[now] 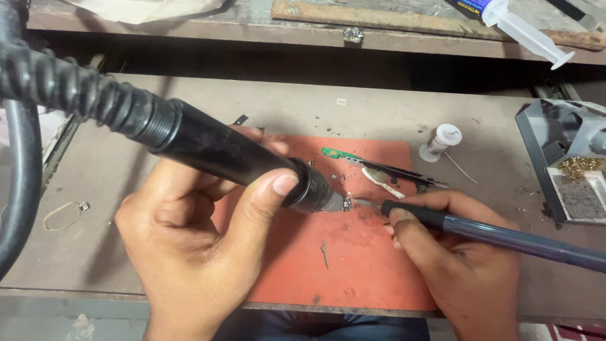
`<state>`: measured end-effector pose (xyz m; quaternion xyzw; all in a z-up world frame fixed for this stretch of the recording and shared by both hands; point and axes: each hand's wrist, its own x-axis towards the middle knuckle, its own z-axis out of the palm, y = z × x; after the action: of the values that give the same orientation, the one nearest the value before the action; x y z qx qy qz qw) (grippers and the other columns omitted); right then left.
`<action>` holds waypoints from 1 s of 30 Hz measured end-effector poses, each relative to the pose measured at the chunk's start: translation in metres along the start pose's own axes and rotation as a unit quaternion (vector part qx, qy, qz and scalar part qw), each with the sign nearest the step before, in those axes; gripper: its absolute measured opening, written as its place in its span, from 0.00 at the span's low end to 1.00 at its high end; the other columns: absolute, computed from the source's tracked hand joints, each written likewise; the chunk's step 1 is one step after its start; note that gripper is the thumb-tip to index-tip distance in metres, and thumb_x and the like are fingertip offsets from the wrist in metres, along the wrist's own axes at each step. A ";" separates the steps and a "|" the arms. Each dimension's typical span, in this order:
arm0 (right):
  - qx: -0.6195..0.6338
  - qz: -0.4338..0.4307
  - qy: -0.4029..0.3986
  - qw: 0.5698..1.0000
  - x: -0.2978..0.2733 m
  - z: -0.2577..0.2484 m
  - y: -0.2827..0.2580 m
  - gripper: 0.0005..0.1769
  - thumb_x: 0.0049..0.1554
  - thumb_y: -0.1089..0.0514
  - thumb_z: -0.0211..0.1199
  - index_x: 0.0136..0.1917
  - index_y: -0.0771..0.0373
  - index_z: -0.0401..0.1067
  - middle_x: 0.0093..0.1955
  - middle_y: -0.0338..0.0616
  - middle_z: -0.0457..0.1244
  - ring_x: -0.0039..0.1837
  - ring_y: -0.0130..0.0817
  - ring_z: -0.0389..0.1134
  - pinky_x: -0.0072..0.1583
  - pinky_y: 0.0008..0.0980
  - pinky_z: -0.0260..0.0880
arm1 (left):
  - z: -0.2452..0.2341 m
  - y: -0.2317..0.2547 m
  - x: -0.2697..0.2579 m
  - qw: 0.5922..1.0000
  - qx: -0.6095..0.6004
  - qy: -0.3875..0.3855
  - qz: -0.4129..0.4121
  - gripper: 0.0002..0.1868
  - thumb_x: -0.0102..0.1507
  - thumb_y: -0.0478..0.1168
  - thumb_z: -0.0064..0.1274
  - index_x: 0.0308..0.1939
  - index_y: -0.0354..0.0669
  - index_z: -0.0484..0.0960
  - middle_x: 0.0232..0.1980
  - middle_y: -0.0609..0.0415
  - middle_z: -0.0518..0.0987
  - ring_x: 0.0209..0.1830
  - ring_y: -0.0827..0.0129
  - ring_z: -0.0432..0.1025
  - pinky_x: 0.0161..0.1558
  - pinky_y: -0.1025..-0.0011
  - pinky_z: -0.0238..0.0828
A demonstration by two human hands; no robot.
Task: The person uses a hot air rework station and tweezers to remove a small electronic component from a green circuit board. They then apply flux paste to the board and use a soldering iron to clean the solder pads and prepare the surface for re-soldering.
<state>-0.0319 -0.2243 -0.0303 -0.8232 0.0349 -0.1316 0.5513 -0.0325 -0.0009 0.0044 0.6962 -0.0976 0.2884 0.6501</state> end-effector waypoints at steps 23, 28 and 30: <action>0.038 0.021 0.018 0.999 0.000 0.007 0.003 0.05 0.55 0.66 0.68 0.38 0.69 0.77 0.30 0.40 0.68 0.35 0.20 0.67 0.39 0.18 0.65 | 0.002 -0.004 0.003 0.999 0.001 0.008 -0.037 0.14 0.65 0.32 0.65 0.53 0.31 0.81 0.49 0.50 0.86 0.47 0.76 0.80 0.48 0.80 0.79; 0.039 0.023 0.017 0.999 0.000 0.008 0.001 0.05 0.55 0.66 0.69 0.38 0.69 0.77 0.30 0.39 0.68 0.35 0.20 0.66 0.39 0.19 0.64 | 0.004 -0.001 0.005 0.997 0.040 0.017 -0.057 0.14 0.60 0.32 0.65 0.48 0.32 0.81 0.44 0.51 0.86 0.41 0.77 0.79 0.39 0.82 0.75; 0.022 0.034 0.023 0.999 0.000 0.008 0.000 0.06 0.55 0.66 0.69 0.36 0.70 0.77 0.30 0.40 0.68 0.34 0.21 0.66 0.37 0.20 0.63 | 0.005 -0.001 0.005 0.998 0.015 0.017 -0.055 0.14 0.60 0.32 0.64 0.47 0.32 0.80 0.44 0.52 0.85 0.43 0.78 0.80 0.44 0.82 0.79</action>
<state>-0.0294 -0.2169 -0.0335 -0.8061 0.0723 -0.1327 0.5721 -0.0269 -0.0040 0.0062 0.7048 -0.0439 0.2656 0.6563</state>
